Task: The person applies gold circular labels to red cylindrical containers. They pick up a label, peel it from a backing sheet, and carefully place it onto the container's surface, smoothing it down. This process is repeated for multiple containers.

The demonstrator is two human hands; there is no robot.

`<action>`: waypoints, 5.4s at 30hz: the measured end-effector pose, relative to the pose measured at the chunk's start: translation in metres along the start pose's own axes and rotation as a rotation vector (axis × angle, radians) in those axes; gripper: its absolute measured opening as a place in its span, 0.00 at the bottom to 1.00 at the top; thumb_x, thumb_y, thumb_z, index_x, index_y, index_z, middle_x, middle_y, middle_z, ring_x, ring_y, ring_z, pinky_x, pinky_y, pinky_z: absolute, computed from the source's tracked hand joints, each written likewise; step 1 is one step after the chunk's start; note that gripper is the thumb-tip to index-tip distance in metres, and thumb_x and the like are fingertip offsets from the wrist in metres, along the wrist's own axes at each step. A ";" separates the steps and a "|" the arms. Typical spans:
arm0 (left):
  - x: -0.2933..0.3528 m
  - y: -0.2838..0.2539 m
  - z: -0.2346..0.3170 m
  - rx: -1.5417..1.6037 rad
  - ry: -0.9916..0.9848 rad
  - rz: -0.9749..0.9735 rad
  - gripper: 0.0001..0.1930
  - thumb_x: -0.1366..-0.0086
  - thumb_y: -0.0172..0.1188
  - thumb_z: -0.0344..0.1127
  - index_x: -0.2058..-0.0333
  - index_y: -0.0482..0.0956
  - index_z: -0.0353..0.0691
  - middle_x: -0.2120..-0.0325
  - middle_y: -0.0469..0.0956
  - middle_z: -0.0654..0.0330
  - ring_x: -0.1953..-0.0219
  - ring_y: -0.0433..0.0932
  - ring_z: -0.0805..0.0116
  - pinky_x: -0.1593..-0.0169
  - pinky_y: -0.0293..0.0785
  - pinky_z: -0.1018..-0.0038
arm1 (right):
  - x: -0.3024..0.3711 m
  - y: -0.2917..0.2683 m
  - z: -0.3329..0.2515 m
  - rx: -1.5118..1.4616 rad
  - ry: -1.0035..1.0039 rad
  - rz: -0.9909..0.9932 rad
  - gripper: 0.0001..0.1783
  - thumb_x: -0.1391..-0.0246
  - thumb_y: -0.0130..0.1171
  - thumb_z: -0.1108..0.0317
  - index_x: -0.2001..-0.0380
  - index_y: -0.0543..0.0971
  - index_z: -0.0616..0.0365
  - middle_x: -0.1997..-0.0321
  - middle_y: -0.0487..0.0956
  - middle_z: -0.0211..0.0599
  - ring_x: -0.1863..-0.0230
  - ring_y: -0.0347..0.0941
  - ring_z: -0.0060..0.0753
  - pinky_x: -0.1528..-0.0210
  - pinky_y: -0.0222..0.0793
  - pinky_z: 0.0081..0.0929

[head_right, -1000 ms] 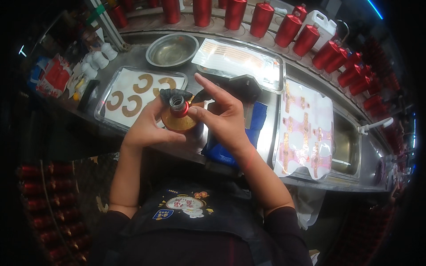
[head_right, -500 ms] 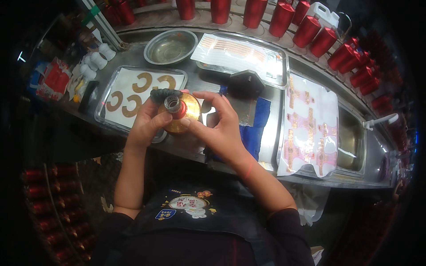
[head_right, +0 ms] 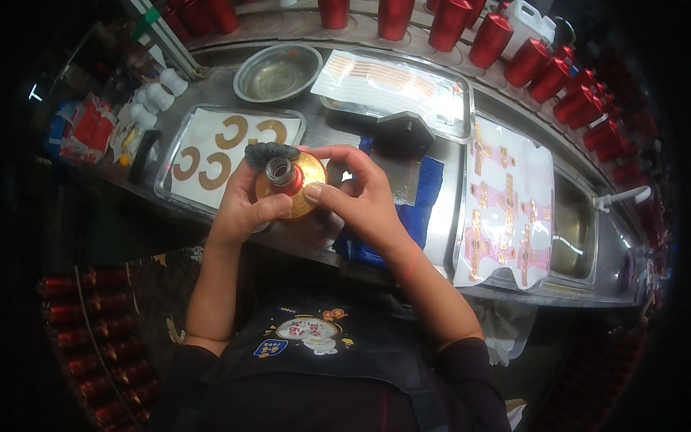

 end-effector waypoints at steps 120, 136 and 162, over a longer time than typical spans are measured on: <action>0.008 0.022 0.005 -0.186 0.160 0.338 0.19 0.40 0.68 0.32 0.51 0.75 0.37 0.57 0.78 0.60 0.55 0.77 0.74 0.49 0.75 0.74 | -0.023 -0.030 0.022 0.034 0.191 0.032 0.09 0.41 0.60 0.64 0.64 0.79 0.58 0.78 0.74 0.22 0.86 0.62 0.11 0.82 0.54 0.11; 0.016 0.003 0.000 -0.254 0.093 0.111 0.39 0.51 0.79 0.36 0.39 0.71 0.39 0.45 0.74 0.57 0.42 0.73 0.66 0.38 0.69 0.69 | 0.016 -0.008 -0.049 0.726 -0.259 0.060 0.14 0.46 0.67 0.75 0.57 0.77 0.63 0.60 0.78 0.31 0.59 0.73 0.20 0.53 0.68 0.18; 0.015 -0.003 0.007 -0.350 0.185 0.108 0.37 0.55 0.80 0.35 0.44 0.75 0.42 0.48 0.77 0.56 0.45 0.76 0.60 0.40 0.70 0.66 | 0.019 0.023 -0.080 0.871 -0.939 -0.488 0.12 0.60 0.68 0.77 0.68 0.87 0.52 0.66 0.82 0.33 0.64 0.77 0.38 0.61 0.75 0.32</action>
Point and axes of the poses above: each hand's wrist, its own x-axis away from the middle knuckle, its own y-axis out of the palm, z = x × y, the point moved 6 cm from there along -x, towards the middle knuckle
